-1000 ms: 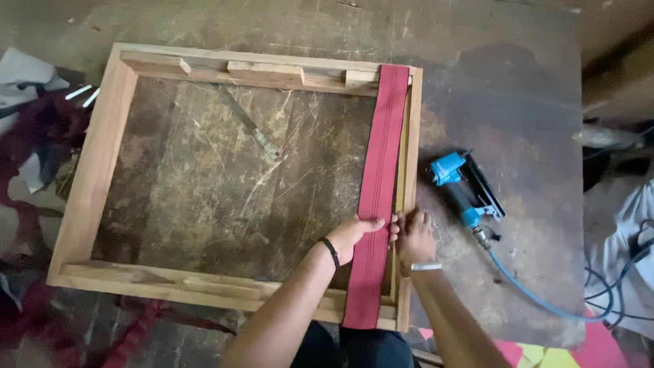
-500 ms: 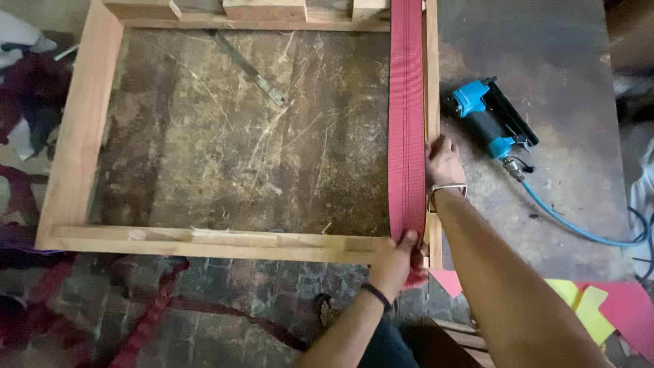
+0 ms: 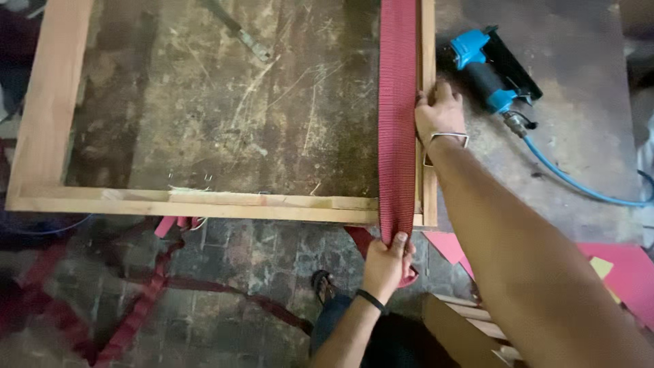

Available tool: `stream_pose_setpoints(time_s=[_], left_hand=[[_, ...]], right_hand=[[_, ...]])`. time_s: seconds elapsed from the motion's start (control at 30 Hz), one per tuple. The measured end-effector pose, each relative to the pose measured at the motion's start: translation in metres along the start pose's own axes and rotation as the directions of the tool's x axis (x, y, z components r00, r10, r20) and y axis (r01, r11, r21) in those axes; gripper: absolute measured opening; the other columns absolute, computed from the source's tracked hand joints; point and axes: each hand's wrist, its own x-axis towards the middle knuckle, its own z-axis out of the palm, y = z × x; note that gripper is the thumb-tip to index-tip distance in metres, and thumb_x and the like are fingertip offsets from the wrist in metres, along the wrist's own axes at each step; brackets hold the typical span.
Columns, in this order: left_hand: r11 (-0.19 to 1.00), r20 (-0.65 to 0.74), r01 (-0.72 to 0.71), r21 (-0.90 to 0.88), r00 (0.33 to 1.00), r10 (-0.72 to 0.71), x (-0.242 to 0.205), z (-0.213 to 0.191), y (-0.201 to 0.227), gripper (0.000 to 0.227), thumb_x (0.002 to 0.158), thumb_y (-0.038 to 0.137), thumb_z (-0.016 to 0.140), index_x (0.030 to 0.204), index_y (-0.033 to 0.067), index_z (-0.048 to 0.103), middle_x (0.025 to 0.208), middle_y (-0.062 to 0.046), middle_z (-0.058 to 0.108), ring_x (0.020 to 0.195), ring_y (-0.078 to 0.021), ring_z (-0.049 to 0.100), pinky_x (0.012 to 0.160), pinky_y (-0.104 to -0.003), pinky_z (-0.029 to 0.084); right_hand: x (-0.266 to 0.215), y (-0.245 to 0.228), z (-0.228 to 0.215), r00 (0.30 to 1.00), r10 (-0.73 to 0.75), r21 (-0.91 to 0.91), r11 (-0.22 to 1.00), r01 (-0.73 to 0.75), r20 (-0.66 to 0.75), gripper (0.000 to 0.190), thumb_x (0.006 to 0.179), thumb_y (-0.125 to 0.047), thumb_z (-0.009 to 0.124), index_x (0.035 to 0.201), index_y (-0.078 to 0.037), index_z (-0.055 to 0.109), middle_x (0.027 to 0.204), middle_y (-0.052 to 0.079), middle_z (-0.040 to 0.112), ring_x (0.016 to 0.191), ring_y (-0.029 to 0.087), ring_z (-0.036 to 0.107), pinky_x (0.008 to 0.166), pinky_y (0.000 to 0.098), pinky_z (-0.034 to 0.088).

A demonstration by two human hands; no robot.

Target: The person attaches red fabric strips to a wooden frame using a pneumatic staple gun. They position each strip, staple it at both ends, and trim the excess fabric with scissors. The process is repeated for multiple strips across the frame.

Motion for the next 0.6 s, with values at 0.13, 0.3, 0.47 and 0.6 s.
stream_pose_setpoints(time_s=[0.13, 0.3, 0.47, 0.6], left_hand=[[0.999, -0.009, -0.032, 0.027, 0.999, 0.033, 0.004, 0.001, -0.023, 0.041, 0.107, 0.034, 0.059, 0.079, 0.0038, 0.062, 0.054, 0.000, 0.053, 0.038, -0.0092, 0.045, 0.042, -0.028, 0.048], [0.988, -0.004, -0.116, 0.100, 0.993, 0.117, 0.026, -0.005, -0.052, 0.034, 0.105, 0.031, 0.061, 0.082, 0.0056, 0.064, 0.059, -0.001, 0.058, 0.043, -0.0081, 0.049, 0.042, -0.026, 0.045], [0.984, 0.228, -0.095, 0.150, 0.972, 0.060, 0.068, -0.035, -0.030, 0.018, 0.100, 0.027, 0.062, 0.092, 0.0122, 0.068, 0.076, -0.001, 0.068, 0.057, -0.0081, 0.060, 0.051, -0.027, 0.053], [0.924, 0.326, -0.158, 0.348, 0.945, 0.039, 0.072, -0.049, -0.036, 0.031, 0.104, 0.033, 0.061, 0.089, 0.0077, 0.067, 0.078, -0.002, 0.069, 0.064, -0.0109, 0.061, 0.061, -0.030, 0.053]], right_hand=[[-0.001, -0.007, -0.005, 0.999, -0.043, 0.016, 0.999, 0.043, -0.018, 0.034, 0.099, -0.032, 0.064, 0.124, -0.010, 0.064, 0.119, 0.026, 0.064, 0.114, 0.045, 0.058, 0.099, 0.0510, 0.047], [-0.011, -0.016, -0.023, 0.999, 0.050, 0.091, 0.995, -0.051, 0.014, 0.040, 0.096, -0.036, 0.062, 0.127, -0.011, 0.061, 0.118, 0.024, 0.064, 0.111, 0.043, 0.061, 0.094, 0.0495, 0.048], [-0.012, -0.035, -0.029, 0.989, 0.134, -0.008, 0.991, -0.134, 0.067, 0.039, 0.102, -0.042, 0.056, 0.125, -0.012, 0.066, 0.120, 0.019, 0.068, 0.111, 0.042, 0.063, 0.094, 0.0537, 0.049], [-0.016, -0.001, -0.019, 0.995, 0.096, 0.230, 0.969, -0.086, -0.033, 0.043, 0.103, -0.048, 0.058, 0.121, -0.011, 0.068, 0.115, 0.019, 0.071, 0.107, 0.037, 0.067, 0.095, 0.0497, 0.051]])
